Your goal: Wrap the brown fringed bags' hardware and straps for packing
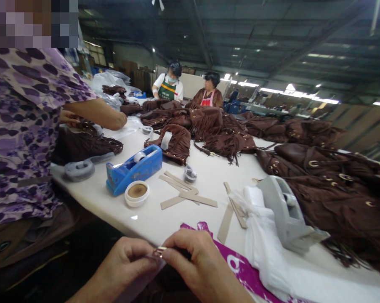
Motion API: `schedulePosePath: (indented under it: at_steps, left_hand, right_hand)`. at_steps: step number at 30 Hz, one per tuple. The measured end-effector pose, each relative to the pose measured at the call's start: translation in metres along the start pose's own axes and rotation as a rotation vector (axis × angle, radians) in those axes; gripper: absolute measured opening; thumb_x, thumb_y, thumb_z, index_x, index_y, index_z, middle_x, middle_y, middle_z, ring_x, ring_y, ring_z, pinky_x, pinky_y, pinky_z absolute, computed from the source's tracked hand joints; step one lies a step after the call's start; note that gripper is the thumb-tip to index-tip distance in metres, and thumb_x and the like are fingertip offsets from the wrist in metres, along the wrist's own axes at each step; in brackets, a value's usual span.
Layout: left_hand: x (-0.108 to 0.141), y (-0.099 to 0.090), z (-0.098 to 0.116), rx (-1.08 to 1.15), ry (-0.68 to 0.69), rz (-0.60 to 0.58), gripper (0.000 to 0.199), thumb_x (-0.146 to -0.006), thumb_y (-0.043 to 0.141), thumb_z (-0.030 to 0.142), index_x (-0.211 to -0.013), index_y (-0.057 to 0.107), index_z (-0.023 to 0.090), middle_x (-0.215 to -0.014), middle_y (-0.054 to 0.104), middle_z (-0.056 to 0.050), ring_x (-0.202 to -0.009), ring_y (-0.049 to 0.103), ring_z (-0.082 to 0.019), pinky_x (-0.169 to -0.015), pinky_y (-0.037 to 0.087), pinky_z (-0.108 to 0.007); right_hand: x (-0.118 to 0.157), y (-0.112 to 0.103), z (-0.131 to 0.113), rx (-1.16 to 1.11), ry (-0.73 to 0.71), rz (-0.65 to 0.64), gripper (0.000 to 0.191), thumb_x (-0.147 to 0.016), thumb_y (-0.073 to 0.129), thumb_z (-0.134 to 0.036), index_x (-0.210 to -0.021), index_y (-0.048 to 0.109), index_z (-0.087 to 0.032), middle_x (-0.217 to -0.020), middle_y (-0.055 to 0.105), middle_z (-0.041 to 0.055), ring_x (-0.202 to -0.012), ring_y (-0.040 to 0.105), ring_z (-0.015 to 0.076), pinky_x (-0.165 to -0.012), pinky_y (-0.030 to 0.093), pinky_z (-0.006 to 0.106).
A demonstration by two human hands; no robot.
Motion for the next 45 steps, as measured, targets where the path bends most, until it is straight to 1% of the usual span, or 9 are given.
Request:
schedulePosePath:
  at_steps: [5,12,17,29,33,35,39,42,45]
  left_hand:
    - [0.001,-0.001,0.004,-0.023,-0.024,-0.016,0.027,-0.070,0.074,0.038,-0.069,0.076,0.011,-0.056,0.056,0.000,-0.059,0.044,-0.012,-0.056,0.032,-0.024]
    - [0.002,0.003,0.011,0.028,-0.013,-0.086,0.021,-0.072,0.071,0.032,-0.077,0.078,0.013,-0.065,0.065,-0.002,-0.068,0.054,-0.016,-0.067,0.041,-0.026]
    - [0.002,-0.002,0.003,0.047,0.022,0.000,0.033,-0.069,0.076,0.035,-0.095,0.076,0.015,-0.065,0.065,0.000,-0.062,0.054,-0.014,-0.067,0.045,-0.026]
    - [0.003,0.000,0.001,-0.128,0.152,-0.037,0.032,-0.079,0.069,0.033,-0.108,0.075,0.019,-0.086,0.075,-0.003,-0.080,0.063,-0.019,-0.079,0.047,-0.028]
    - [0.003,0.003,0.010,-0.127,0.143,-0.086,0.031,-0.082,0.065,0.032,-0.107,0.073,0.017,-0.081,0.070,-0.001,-0.074,0.058,-0.016,-0.070,0.044,-0.024]
    - [0.003,0.000,0.018,-0.174,0.143,-0.078,0.032,-0.081,0.064,0.030,-0.109,0.072,0.016,-0.074,0.066,0.001,-0.067,0.053,-0.013,-0.064,0.041,-0.022]
    - [0.004,-0.021,0.029,-0.315,0.085,-0.025,0.034,-0.077,0.062,0.021,-0.109,0.070,0.015,-0.064,0.063,0.004,-0.059,0.051,-0.011,-0.060,0.040,-0.020]
    - [0.009,-0.035,0.038,-0.433,0.075,-0.029,0.033,-0.077,0.061,0.022,-0.107,0.071,0.015,-0.072,0.069,0.002,-0.063,0.056,-0.012,-0.062,0.043,-0.021]
    - [0.015,-0.039,0.051,-0.519,0.141,-0.049,0.041,-0.080,0.059,0.023,-0.120,0.067,0.016,-0.077,0.073,0.001,-0.066,0.060,-0.013,-0.067,0.045,-0.021]
  right_hand:
    - [-0.001,-0.001,-0.003,0.023,-0.017,-0.022,0.013,-0.085,0.066,-0.028,-0.076,0.065,-0.018,-0.067,0.063,-0.0040,-0.063,0.054,0.0097,-0.057,0.036,0.018]
    - [-0.003,-0.001,-0.008,0.108,-0.081,-0.043,0.016,-0.085,0.068,-0.029,-0.073,0.064,-0.019,-0.066,0.063,-0.0041,-0.064,0.056,0.0100,-0.060,0.036,0.018]
    - [-0.001,0.004,-0.006,0.082,-0.147,-0.067,0.016,-0.084,0.068,-0.027,-0.072,0.065,-0.018,-0.065,0.063,-0.0034,-0.063,0.056,0.0102,-0.060,0.037,0.018]
    - [0.000,0.014,0.007,0.017,-0.065,-0.100,0.013,-0.085,0.067,-0.024,-0.073,0.066,-0.018,-0.065,0.064,-0.0053,-0.063,0.055,0.0085,-0.059,0.037,0.017]
    - [-0.011,0.016,-0.003,0.076,-0.079,-0.106,0.009,-0.081,0.066,-0.014,-0.073,0.068,-0.018,-0.074,0.065,-0.0032,-0.072,0.058,0.0105,-0.065,0.037,0.019]
    - [-0.015,0.017,-0.007,0.110,-0.077,-0.142,0.008,-0.080,0.066,-0.015,-0.080,0.071,-0.021,-0.082,0.067,-0.0013,-0.080,0.059,0.0136,-0.070,0.038,0.021]
    - [-0.016,0.016,0.000,0.097,0.024,-0.154,0.027,-0.075,0.067,-0.014,-0.100,0.069,-0.023,-0.095,0.069,0.0004,-0.093,0.059,0.0177,-0.075,0.040,0.023]
    - [-0.011,0.016,0.004,0.111,0.044,-0.143,0.012,-0.082,0.058,-0.016,-0.089,0.068,-0.020,-0.085,0.069,0.0004,-0.083,0.061,0.0155,-0.067,0.039,0.022]
    - [-0.006,0.022,-0.001,0.114,0.019,-0.186,0.013,-0.087,0.054,-0.020,-0.082,0.066,-0.019,-0.072,0.067,-0.0009,-0.068,0.060,0.0124,-0.059,0.037,0.020]
Point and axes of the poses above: each hand's wrist, its own x-axis away from the middle knuckle, its own y-axis out of the palm, z = x × y, the point moved 6 cm from there along -x, towards the middle knuckle
